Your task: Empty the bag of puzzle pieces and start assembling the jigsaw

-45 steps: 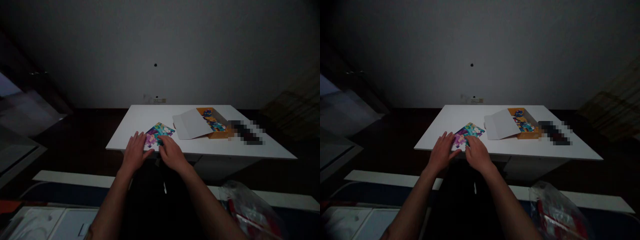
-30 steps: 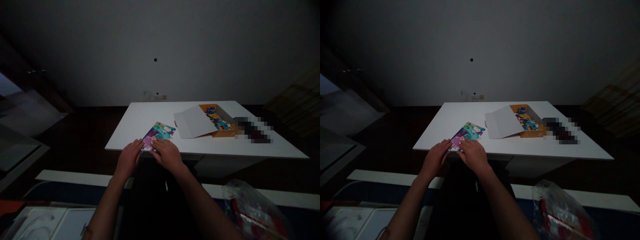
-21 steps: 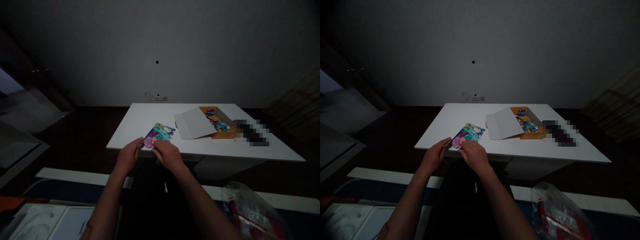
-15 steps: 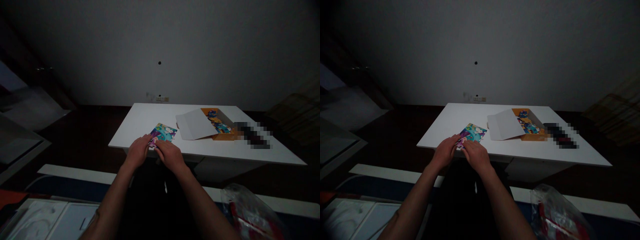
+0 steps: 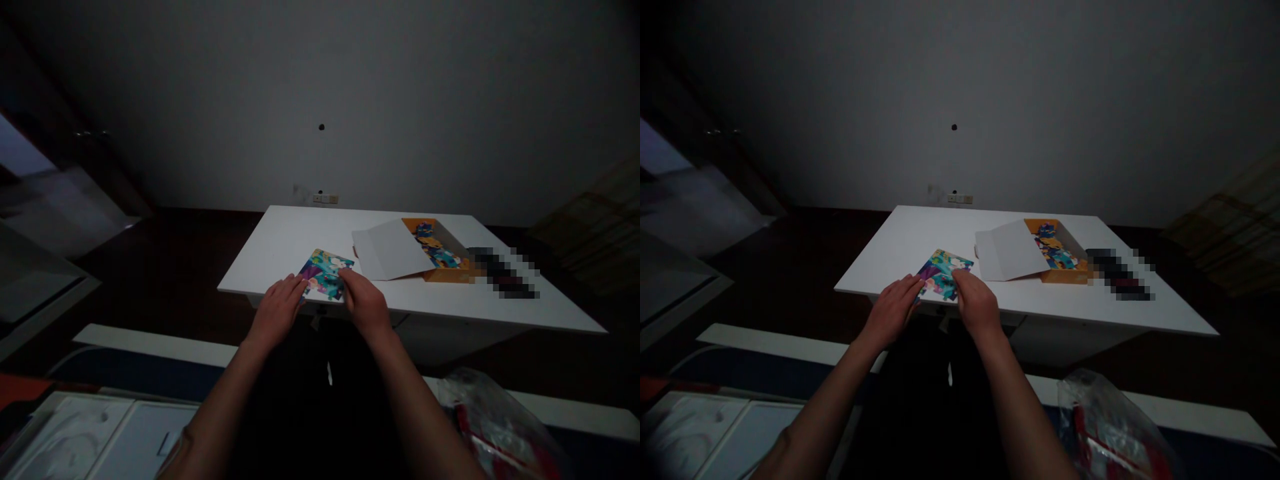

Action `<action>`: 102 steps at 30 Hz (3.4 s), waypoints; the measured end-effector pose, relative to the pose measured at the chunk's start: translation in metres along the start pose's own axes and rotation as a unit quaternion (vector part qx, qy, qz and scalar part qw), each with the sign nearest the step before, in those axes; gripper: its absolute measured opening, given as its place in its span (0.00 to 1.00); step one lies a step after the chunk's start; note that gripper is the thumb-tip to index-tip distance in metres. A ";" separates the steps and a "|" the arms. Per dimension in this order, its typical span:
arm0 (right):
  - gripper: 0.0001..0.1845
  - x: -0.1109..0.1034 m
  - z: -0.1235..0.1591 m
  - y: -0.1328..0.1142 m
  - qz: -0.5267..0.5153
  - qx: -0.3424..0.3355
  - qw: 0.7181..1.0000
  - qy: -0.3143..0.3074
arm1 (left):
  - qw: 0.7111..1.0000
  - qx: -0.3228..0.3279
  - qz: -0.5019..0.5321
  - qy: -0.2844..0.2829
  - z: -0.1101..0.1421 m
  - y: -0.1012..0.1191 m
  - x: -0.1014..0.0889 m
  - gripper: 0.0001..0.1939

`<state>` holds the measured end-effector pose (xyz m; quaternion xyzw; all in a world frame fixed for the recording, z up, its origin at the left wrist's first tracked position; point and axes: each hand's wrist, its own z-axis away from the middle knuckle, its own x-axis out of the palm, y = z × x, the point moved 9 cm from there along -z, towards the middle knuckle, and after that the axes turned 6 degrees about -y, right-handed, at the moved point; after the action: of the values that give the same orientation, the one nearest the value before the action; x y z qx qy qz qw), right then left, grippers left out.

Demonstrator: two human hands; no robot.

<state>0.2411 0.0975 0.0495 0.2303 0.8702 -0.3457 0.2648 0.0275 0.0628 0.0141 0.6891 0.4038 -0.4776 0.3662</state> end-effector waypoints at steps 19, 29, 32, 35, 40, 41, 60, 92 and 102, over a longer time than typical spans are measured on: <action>0.18 0.005 0.018 -0.008 -0.019 -0.069 0.993 -0.097 | 0.993 -0.018 0.118 0.009 -0.043 0.005 -0.010 0.23; 0.20 -0.006 -0.001 0.026 -0.020 0.145 0.989 -0.010 | 1.000 0.021 -0.004 -0.003 -0.030 0.029 -0.004 0.29; 0.20 -0.010 -0.008 0.028 -0.023 0.147 0.989 0.003 | 0.999 0.025 -0.028 -0.005 -0.026 0.030 0.002 0.28; 0.21 -0.011 -0.012 0.027 -0.014 0.095 0.995 0.002 | 0.999 0.026 -0.028 -0.001 -0.023 0.030 0.004 0.25; 0.19 0.000 -0.008 0.022 0.002 0.010 0.998 -0.065 | 1.000 0.016 -0.016 -0.005 -0.028 0.031 -0.003 0.21; 0.19 0.002 -0.006 0.021 0.000 0.005 0.997 -0.080 | 1.000 0.013 -0.013 -0.010 -0.030 0.030 -0.006 0.20; 0.22 -0.005 0.005 0.005 0.011 -0.036 0.988 -0.153 | 0.980 -0.102 0.165 0.038 -0.071 -0.019 -0.024 0.17; 0.21 -0.013 -0.014 0.029 0.062 0.099 0.993 -0.003 | 0.994 -0.047 0.090 -0.048 -0.059 0.011 -0.005 0.23; 0.27 -0.009 0.000 0.016 0.098 -0.008 0.987 -0.129 | 0.991 -0.070 0.104 -0.035 -0.057 0.009 -0.005 0.24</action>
<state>0.2577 0.1061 0.0472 0.2656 0.8047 -0.3381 0.4095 0.0550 0.1086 0.0354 0.6830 0.3495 -0.4307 0.4753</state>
